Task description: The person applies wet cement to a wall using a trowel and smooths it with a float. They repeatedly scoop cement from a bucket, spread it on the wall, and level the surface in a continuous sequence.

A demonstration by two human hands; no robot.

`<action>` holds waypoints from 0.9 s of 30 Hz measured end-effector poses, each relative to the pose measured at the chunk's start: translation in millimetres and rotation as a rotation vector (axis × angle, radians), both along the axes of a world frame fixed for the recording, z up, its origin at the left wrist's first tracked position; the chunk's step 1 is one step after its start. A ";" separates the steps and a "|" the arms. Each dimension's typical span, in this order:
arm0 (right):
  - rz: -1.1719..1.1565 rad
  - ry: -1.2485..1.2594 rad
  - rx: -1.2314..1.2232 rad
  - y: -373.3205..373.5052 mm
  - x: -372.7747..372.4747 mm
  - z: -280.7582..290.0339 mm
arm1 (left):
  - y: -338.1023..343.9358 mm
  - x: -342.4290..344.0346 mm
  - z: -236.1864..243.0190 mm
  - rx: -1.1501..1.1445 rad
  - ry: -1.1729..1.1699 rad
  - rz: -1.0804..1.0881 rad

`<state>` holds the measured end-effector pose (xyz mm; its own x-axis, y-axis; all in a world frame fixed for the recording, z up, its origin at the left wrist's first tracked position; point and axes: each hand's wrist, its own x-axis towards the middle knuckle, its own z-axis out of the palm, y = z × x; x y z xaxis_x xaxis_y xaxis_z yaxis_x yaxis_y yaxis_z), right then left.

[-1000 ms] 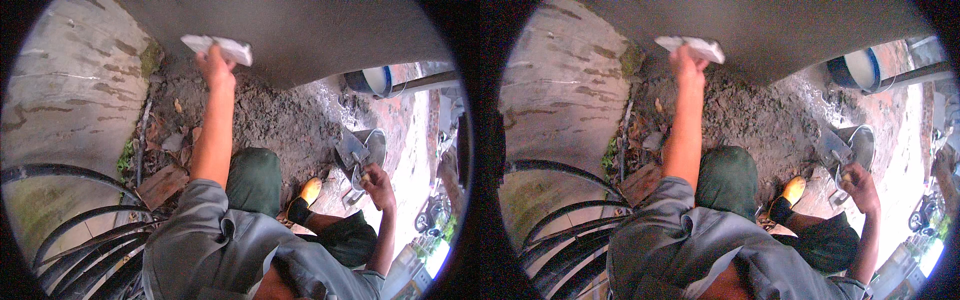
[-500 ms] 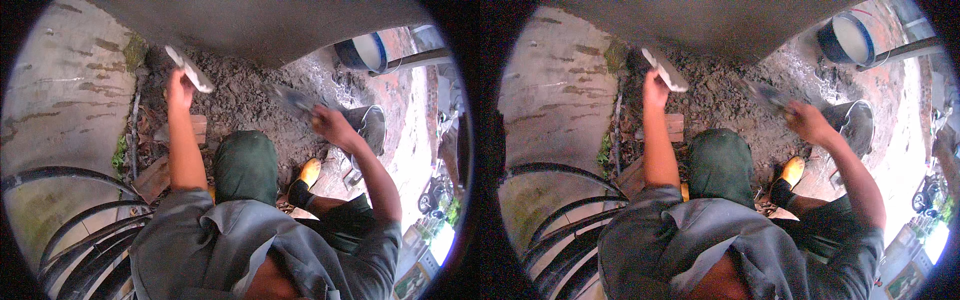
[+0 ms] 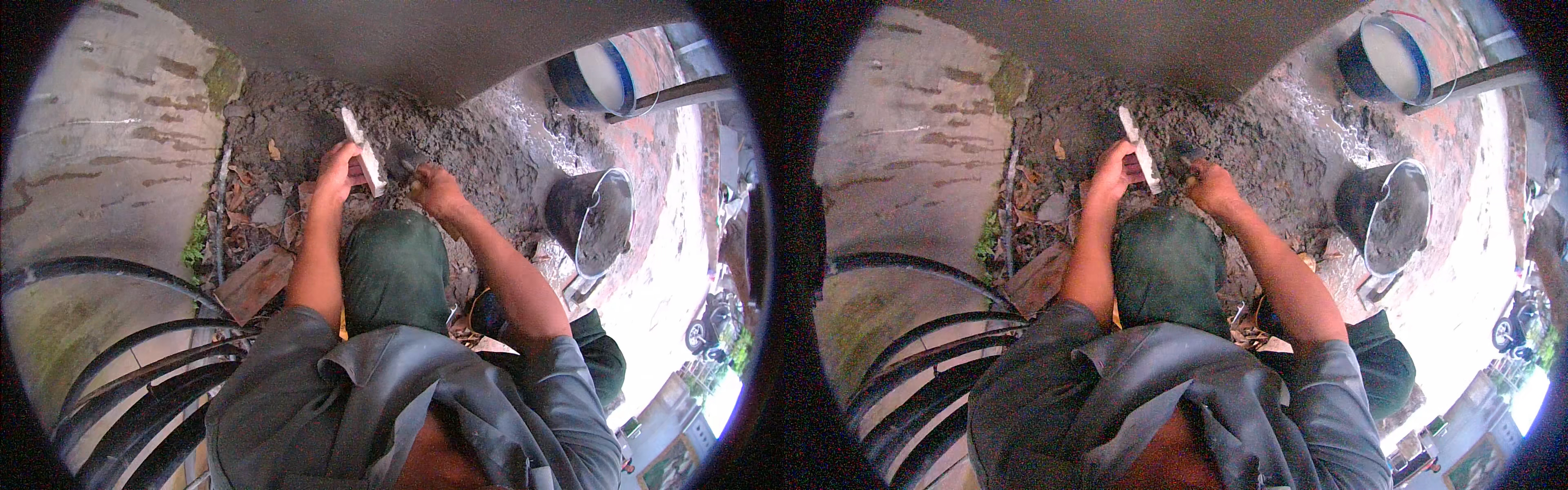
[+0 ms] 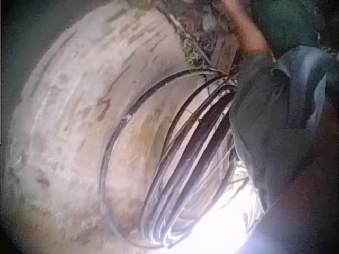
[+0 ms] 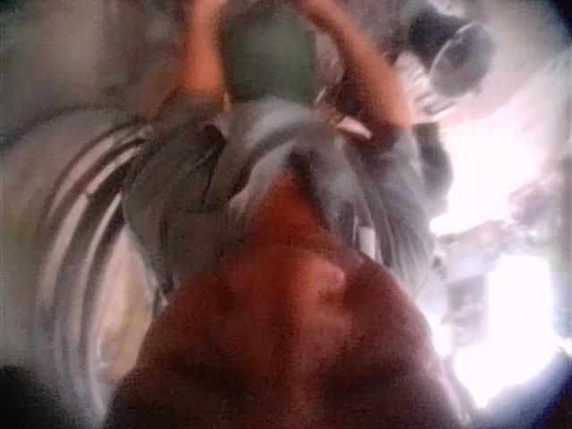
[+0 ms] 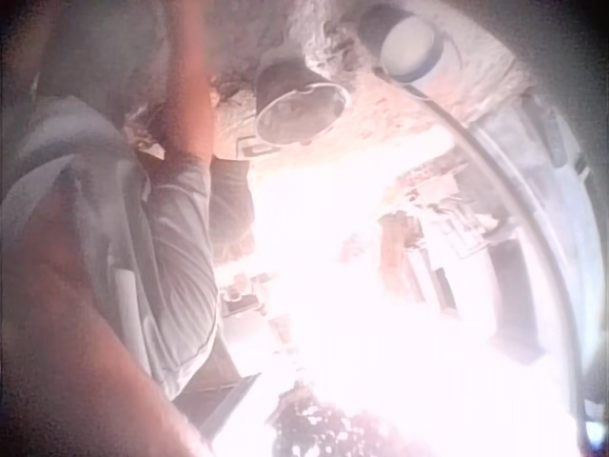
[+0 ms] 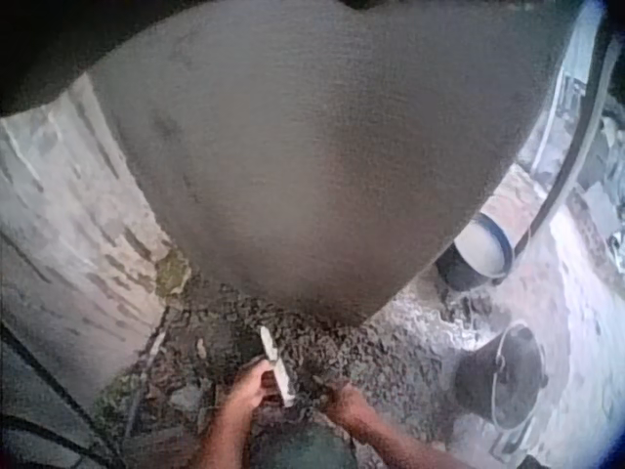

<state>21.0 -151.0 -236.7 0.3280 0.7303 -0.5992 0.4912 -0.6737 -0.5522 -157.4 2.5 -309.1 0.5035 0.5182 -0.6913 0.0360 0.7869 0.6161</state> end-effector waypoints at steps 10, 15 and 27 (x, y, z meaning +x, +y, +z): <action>-0.176 0.562 0.181 10.5 35.0 21.5 | 26.2 -28.4 27.4 0.094 -0.344 0.146; -0.118 0.570 0.351 39.3 35.1 93.6 | 36.9 -40.4 33.5 0.089 -0.588 0.516; 0.417 -0.574 0.826 96.9 -39.4 222.9 | 59.2 -17.5 113.7 0.124 -0.757 0.877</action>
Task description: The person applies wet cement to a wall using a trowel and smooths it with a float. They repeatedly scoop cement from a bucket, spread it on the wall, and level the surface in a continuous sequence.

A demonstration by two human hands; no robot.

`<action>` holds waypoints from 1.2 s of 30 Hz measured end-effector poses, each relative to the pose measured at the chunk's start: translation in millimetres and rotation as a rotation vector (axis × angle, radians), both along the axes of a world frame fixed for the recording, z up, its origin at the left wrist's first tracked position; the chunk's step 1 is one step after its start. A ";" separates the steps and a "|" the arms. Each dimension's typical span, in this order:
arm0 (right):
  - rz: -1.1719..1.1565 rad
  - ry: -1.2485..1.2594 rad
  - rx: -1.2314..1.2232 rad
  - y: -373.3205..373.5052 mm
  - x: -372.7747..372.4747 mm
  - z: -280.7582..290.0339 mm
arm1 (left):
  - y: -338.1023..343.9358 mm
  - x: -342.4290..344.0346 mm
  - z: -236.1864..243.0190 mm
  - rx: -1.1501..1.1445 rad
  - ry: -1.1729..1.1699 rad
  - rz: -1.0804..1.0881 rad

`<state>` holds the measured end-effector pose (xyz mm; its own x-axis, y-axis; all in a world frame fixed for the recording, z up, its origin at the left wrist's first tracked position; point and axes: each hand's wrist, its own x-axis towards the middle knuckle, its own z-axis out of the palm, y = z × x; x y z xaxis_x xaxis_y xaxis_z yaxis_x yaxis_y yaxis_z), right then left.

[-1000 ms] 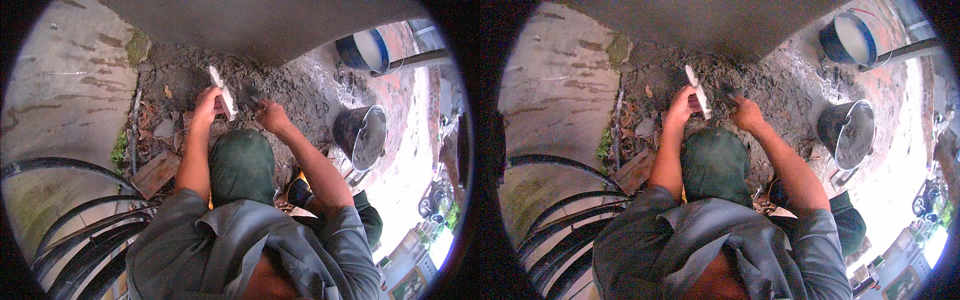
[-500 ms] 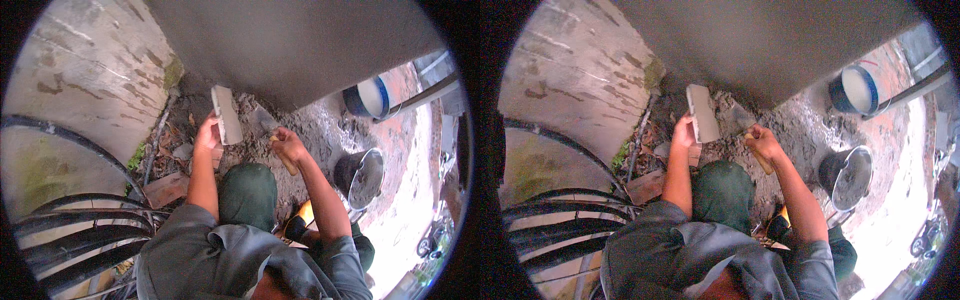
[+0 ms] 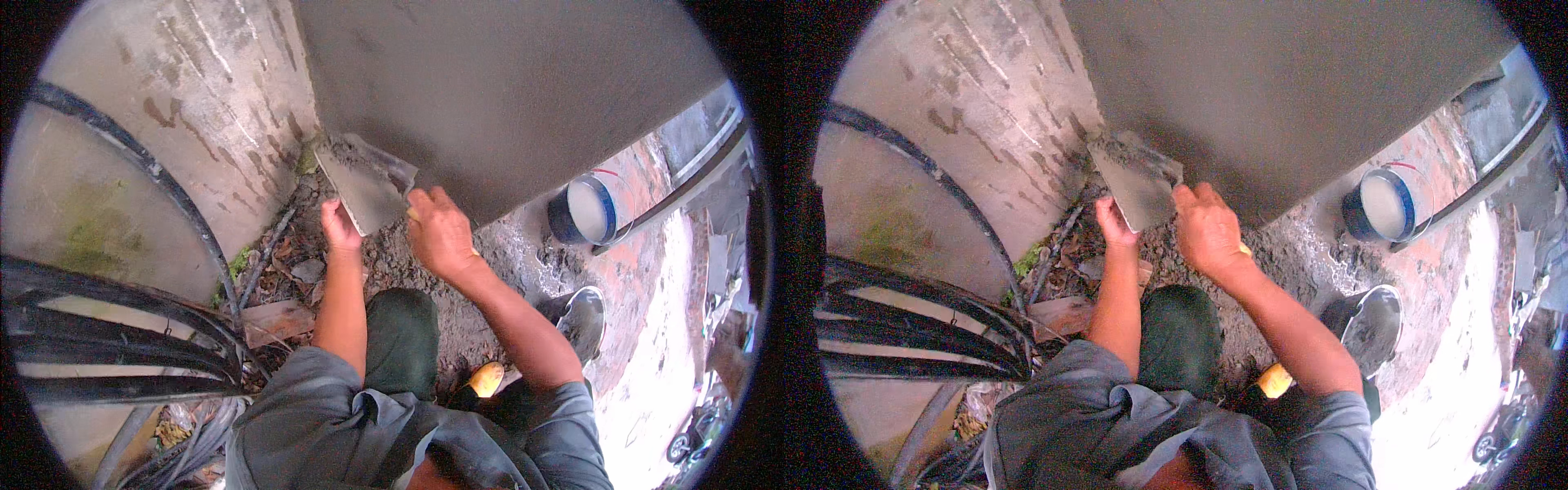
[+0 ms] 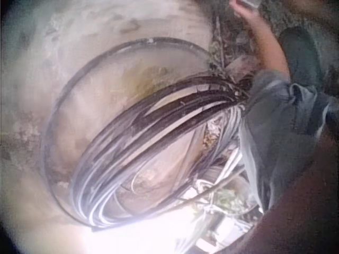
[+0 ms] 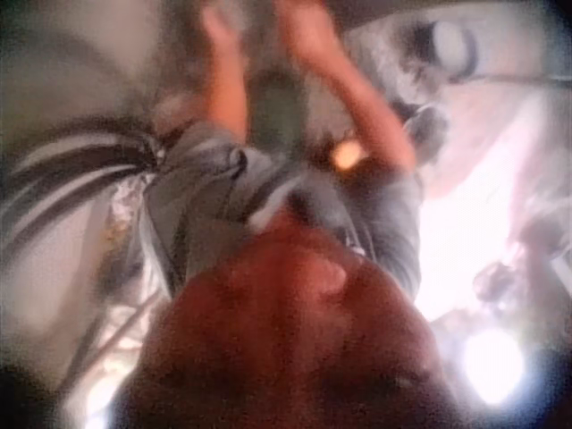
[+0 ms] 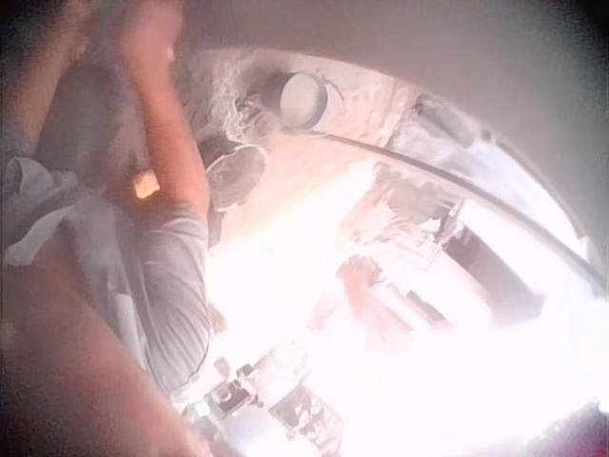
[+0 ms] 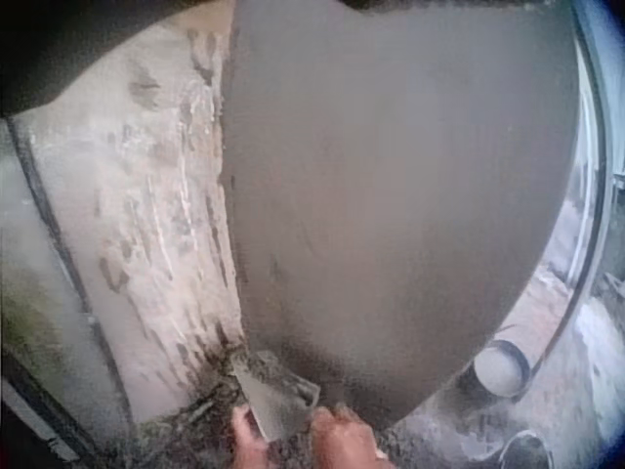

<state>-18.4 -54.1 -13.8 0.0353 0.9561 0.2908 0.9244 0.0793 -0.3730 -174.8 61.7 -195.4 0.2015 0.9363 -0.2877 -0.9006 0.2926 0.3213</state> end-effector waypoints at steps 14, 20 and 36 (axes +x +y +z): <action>-0.129 0.356 -0.368 -130.0 135.0 44.9 | 41.6 16.3 66.1 0.158 -0.109 0.020; -0.201 0.639 -0.578 -183.6 159.6 6.4 | 55.1 68.3 97.0 0.210 0.072 0.039; -0.139 0.569 -0.652 -189.1 182.6 5.1 | 112.5 99.7 287.9 0.334 0.492 0.329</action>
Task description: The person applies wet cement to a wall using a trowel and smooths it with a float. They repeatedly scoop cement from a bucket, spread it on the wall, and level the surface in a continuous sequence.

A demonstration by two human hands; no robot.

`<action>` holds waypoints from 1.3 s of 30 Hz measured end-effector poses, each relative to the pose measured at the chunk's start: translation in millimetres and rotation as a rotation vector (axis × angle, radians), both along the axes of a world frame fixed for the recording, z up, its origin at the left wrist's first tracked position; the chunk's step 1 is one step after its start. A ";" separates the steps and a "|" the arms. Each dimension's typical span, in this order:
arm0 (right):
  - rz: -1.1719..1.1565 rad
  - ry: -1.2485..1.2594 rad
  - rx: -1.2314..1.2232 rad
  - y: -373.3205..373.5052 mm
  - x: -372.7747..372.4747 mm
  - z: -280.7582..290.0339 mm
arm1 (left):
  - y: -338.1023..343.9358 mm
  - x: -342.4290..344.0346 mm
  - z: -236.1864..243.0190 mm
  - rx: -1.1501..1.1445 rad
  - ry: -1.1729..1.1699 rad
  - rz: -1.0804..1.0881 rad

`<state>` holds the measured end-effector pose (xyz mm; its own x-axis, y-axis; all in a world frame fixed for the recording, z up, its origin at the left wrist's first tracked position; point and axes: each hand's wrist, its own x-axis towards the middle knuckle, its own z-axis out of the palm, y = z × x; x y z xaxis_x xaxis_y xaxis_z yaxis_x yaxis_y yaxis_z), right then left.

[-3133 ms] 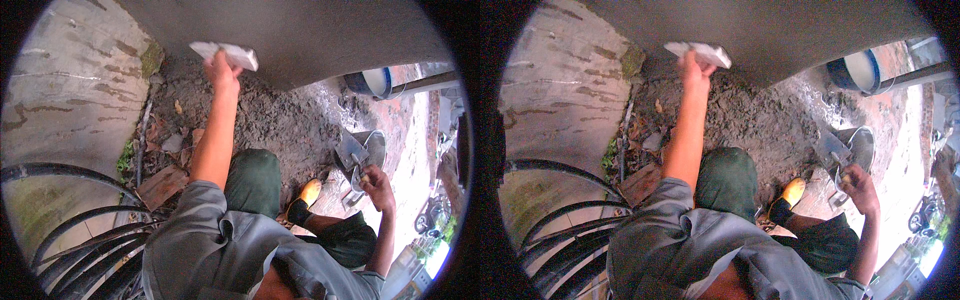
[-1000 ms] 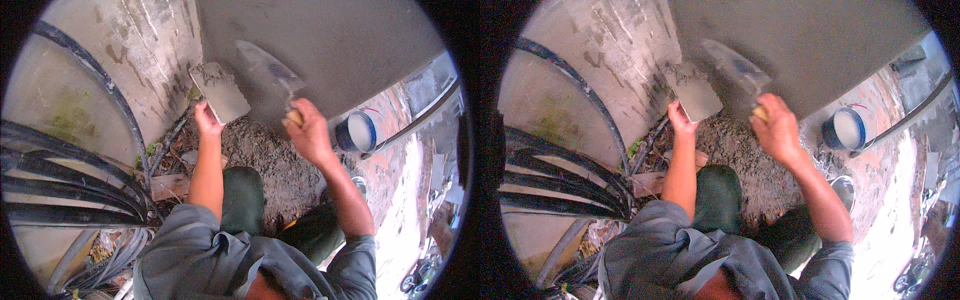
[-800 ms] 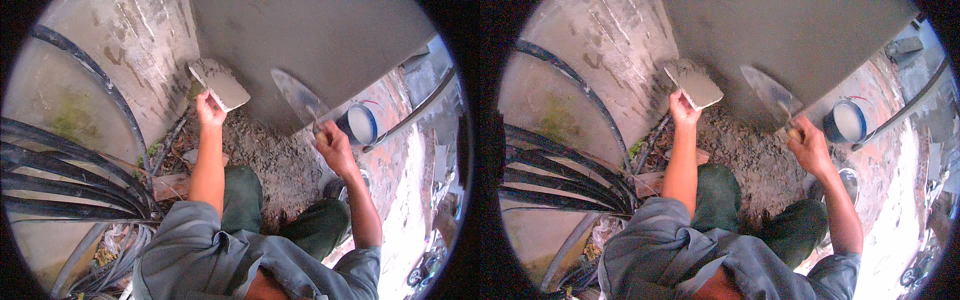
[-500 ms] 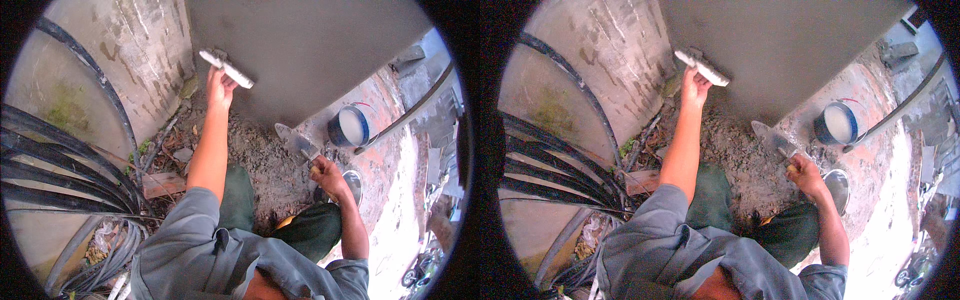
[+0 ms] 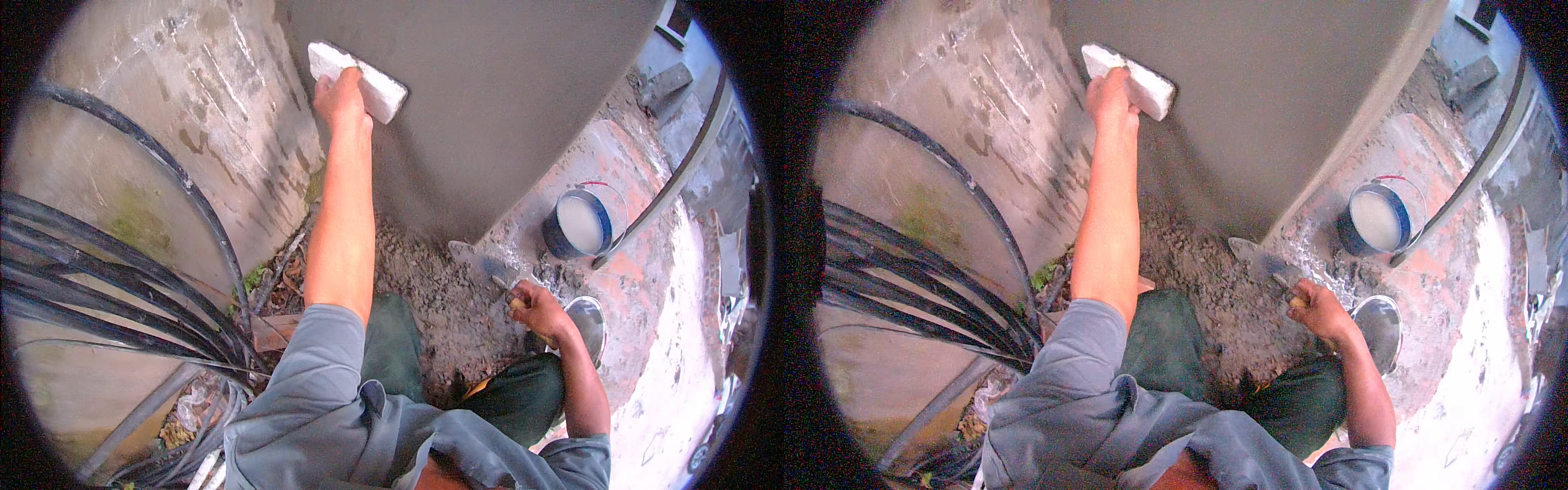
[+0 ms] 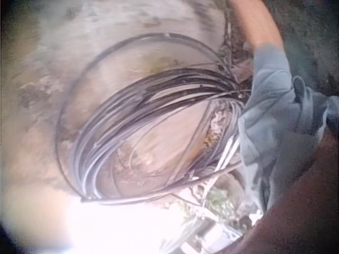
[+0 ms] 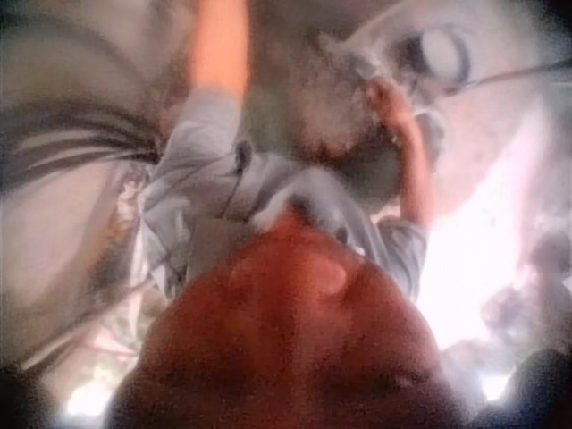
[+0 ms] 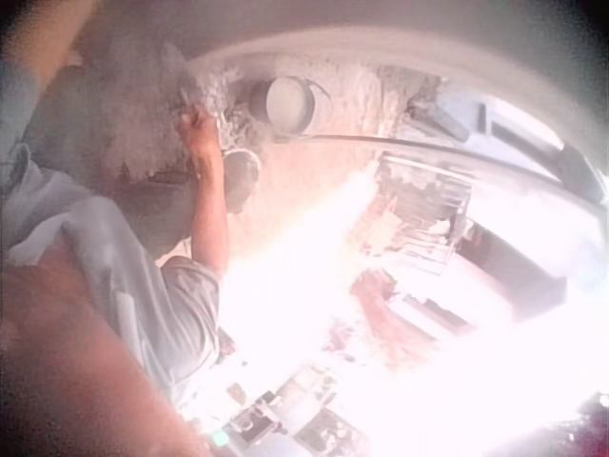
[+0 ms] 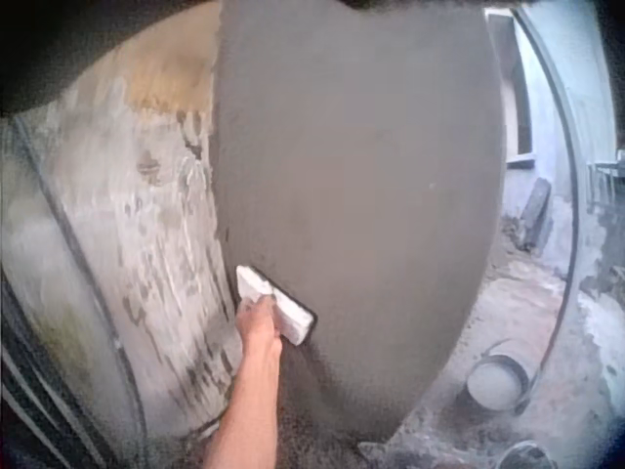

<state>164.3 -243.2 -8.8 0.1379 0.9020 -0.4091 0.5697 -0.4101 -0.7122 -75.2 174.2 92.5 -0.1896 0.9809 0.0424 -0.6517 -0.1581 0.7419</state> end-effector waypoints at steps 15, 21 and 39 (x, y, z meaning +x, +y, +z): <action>0.017 -0.051 -0.050 22.0 -11.6 -1.8 | -65.8 15.4 33.6 0.691 0.572 0.048; -0.024 0.032 -0.038 12.1 -9.8 8.0 | -23.2 -20.0 50.9 0.426 0.585 0.159; -0.063 0.143 -0.070 18.1 5.9 -14.1 | -0.8 4.5 93.7 0.513 0.971 0.505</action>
